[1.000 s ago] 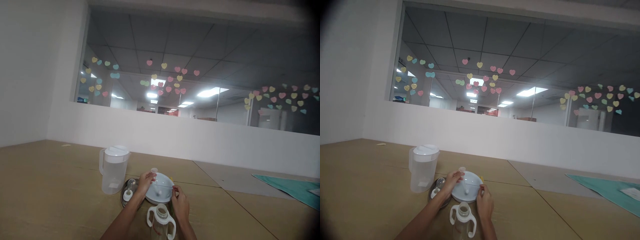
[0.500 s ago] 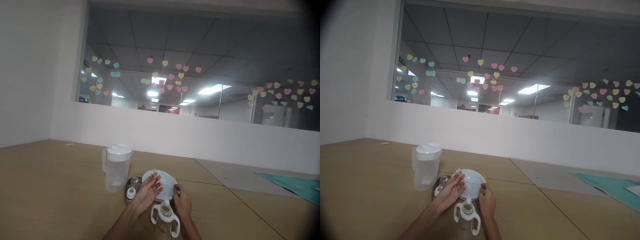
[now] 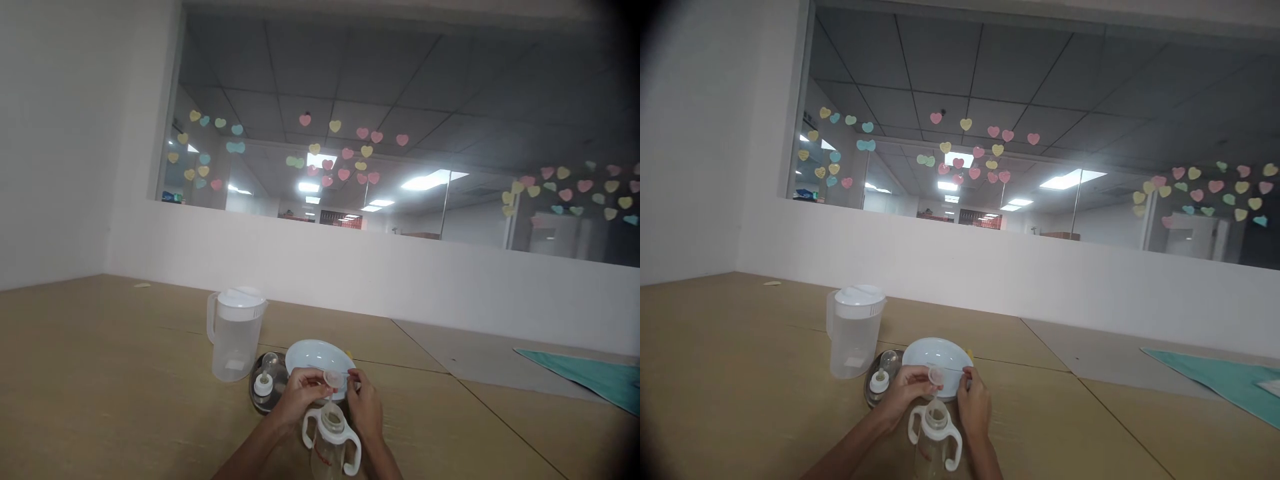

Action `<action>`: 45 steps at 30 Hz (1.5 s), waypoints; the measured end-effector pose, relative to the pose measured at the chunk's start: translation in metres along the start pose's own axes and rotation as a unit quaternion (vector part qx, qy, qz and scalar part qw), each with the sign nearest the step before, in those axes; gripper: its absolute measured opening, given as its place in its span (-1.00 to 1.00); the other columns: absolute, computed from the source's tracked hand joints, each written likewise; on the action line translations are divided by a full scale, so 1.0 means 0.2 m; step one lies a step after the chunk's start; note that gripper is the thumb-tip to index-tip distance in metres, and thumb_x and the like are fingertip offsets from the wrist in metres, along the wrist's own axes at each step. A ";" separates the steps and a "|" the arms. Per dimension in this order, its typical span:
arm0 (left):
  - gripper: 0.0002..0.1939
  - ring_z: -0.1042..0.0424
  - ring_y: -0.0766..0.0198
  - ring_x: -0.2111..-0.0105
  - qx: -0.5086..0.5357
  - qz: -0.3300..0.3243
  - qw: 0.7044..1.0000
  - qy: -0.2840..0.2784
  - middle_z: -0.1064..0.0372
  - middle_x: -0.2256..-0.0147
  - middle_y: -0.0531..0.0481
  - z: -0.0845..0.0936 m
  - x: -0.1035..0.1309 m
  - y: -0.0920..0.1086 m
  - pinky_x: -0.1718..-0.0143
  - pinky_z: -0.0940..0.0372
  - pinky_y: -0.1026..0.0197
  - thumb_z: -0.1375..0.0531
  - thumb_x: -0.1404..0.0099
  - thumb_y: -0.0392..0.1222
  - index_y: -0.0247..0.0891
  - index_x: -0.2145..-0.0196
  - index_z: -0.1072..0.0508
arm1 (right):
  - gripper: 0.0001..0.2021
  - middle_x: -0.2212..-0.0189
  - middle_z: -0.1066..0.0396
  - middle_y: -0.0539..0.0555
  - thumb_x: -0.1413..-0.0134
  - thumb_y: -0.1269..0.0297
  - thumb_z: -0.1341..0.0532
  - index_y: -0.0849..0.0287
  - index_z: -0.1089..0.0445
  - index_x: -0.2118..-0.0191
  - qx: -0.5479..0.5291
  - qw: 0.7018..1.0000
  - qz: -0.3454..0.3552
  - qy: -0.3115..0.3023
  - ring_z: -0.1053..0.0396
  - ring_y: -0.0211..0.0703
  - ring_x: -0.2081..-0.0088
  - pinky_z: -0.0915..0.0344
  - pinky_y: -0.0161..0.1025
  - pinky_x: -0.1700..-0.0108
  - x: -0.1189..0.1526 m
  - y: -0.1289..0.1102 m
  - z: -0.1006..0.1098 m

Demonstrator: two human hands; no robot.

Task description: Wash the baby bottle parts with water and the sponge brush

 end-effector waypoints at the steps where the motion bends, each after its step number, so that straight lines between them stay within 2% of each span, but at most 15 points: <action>1: -0.66 -0.41 0.20 0.36 -0.020 -0.013 1.000 -0.005 -0.47 0.46 -0.05 0.00 0.00 0.00 0.30 -0.25 0.24 -0.39 0.12 -0.03 -0.37 0.45 -0.54 | -0.63 0.26 -0.50 0.15 -0.09 0.21 0.09 0.19 -0.37 0.15 -0.001 1.000 0.000 0.002 -0.44 -0.07 0.28 -0.24 -0.24 0.24 0.00 0.00 0.00; 7: -0.85 -0.42 0.12 0.20 -0.095 -0.140 0.985 -0.036 -0.49 0.30 -0.09 -0.02 0.04 -0.04 0.07 -0.23 0.12 -0.26 -0.04 -0.15 -0.29 0.48 -0.53 | -0.58 0.26 -0.48 0.14 -0.10 0.19 0.14 0.20 -0.31 0.04 -0.010 0.999 -0.038 0.019 -0.43 -0.07 0.36 -0.24 -0.21 0.30 0.00 0.01 0.01; 10: -0.83 -0.44 0.13 0.23 -0.094 -0.189 0.977 -0.002 -0.50 0.31 -0.10 0.00 0.06 -0.07 0.12 -0.28 0.11 -0.16 -0.09 -0.16 -0.27 0.45 -0.52 | -0.55 0.27 -0.46 0.15 -0.09 0.16 0.13 0.21 -0.28 0.00 -0.025 0.998 -0.027 0.044 -0.42 -0.08 0.37 -0.25 -0.21 0.30 0.00 0.00 0.03; 14: -0.78 -0.44 0.18 0.36 -0.137 -0.254 0.956 0.056 -0.48 0.42 -0.09 0.00 0.10 -0.04 0.27 -0.31 0.16 -0.09 -0.15 -0.18 -0.28 0.47 -0.50 | -0.54 0.33 -0.44 0.13 -0.07 0.15 0.12 0.24 -0.28 0.01 -0.038 0.996 -0.007 0.079 -0.41 -0.07 0.37 -0.26 -0.21 0.31 0.01 -0.01 0.05; 19: -0.74 -0.41 0.21 0.42 -0.183 -0.293 0.934 0.089 -0.43 0.49 -0.07 0.00 0.13 0.01 0.36 -0.28 0.22 -0.07 -0.23 -0.18 -0.29 0.54 -0.45 | -0.54 0.36 -0.39 0.09 -0.05 0.15 0.10 0.25 -0.24 0.00 -0.049 0.995 -0.004 0.085 -0.39 -0.07 0.37 -0.25 -0.21 0.34 0.01 0.00 0.06; 24: -0.73 -0.38 0.26 0.46 -0.208 -0.279 0.929 0.126 -0.39 0.45 -0.07 0.05 0.14 0.01 0.46 -0.23 0.27 -0.02 -0.29 -0.15 -0.29 0.45 -0.43 | -0.53 0.34 -0.35 0.08 -0.03 0.13 0.09 0.25 -0.22 -0.01 -0.059 0.993 0.005 0.099 -0.38 -0.07 0.36 -0.25 -0.20 0.33 0.01 0.01 0.06; 26: -0.74 -0.38 0.24 0.43 -0.238 -0.320 0.911 0.102 -0.39 0.42 -0.08 0.02 0.17 0.04 0.42 -0.24 0.24 0.01 -0.30 -0.15 -0.29 0.39 -0.42 | -0.52 0.34 -0.35 0.07 -0.03 0.12 0.09 0.24 -0.21 -0.01 -0.060 0.993 0.008 0.100 -0.38 -0.07 0.36 -0.25 -0.20 0.33 0.01 0.00 0.06; 30: -0.78 -0.37 0.16 0.33 -0.334 -0.413 0.847 0.006 -0.42 0.35 -0.13 -0.10 0.23 0.10 0.30 -0.23 0.14 -0.03 -0.25 -0.15 -0.27 0.25 -0.40 | -0.52 0.33 -0.36 0.08 -0.03 0.11 0.10 0.25 -0.21 -0.02 -0.059 0.994 -0.004 0.088 -0.38 -0.07 0.36 -0.25 -0.20 0.33 0.01 0.00 0.06; 32: -0.78 -0.36 0.16 0.35 -0.363 -0.420 0.831 -0.006 -0.42 0.35 -0.12 -0.12 0.23 0.10 0.32 -0.21 0.14 -0.05 -0.23 -0.16 -0.26 0.21 -0.39 | -0.51 0.33 -0.37 0.08 -0.04 0.11 0.10 0.27 -0.21 -0.02 -0.059 0.995 -0.007 0.085 -0.38 -0.06 0.36 -0.26 -0.19 0.32 0.01 -0.01 0.06; 38: -0.81 -0.36 0.18 0.38 -0.408 -0.428 0.806 0.013 -0.41 0.37 -0.10 -0.12 0.22 0.09 0.35 -0.20 0.17 -0.05 -0.20 -0.16 -0.25 0.24 -0.35 | -0.52 0.32 -0.39 0.08 -0.05 0.12 0.11 0.26 -0.22 -0.02 -0.057 0.995 -0.002 0.086 -0.38 -0.07 0.38 -0.27 -0.17 0.31 0.01 -0.02 0.06; 41: -0.81 -0.38 0.18 0.38 -0.417 -0.408 0.811 0.029 -0.41 0.37 -0.10 -0.11 0.21 0.06 0.35 -0.22 0.19 -0.05 -0.19 -0.18 -0.25 0.24 -0.34 | -0.54 0.32 -0.40 0.08 -0.04 0.13 0.08 0.25 -0.24 0.00 -0.057 0.994 0.001 0.095 -0.39 -0.08 0.39 -0.28 -0.19 0.32 0.02 -0.02 0.07; 45: -0.79 -0.40 0.20 0.37 -0.438 -0.350 0.827 0.047 -0.42 0.37 -0.07 -0.07 0.17 0.01 0.33 -0.24 0.21 -0.08 -0.17 -0.21 -0.24 0.21 -0.35 | -0.55 0.30 -0.41 0.08 -0.04 0.14 0.08 0.21 -0.24 0.00 -0.057 0.994 -0.002 0.089 -0.40 -0.09 0.38 -0.28 -0.21 0.32 0.02 -0.02 0.07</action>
Point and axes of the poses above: each hand's wrist, its own x-axis away from the middle knuckle, its own z-axis out of the back of the hand, y = z × x, the point moved 7 cm from there along -x, towards the middle knuckle
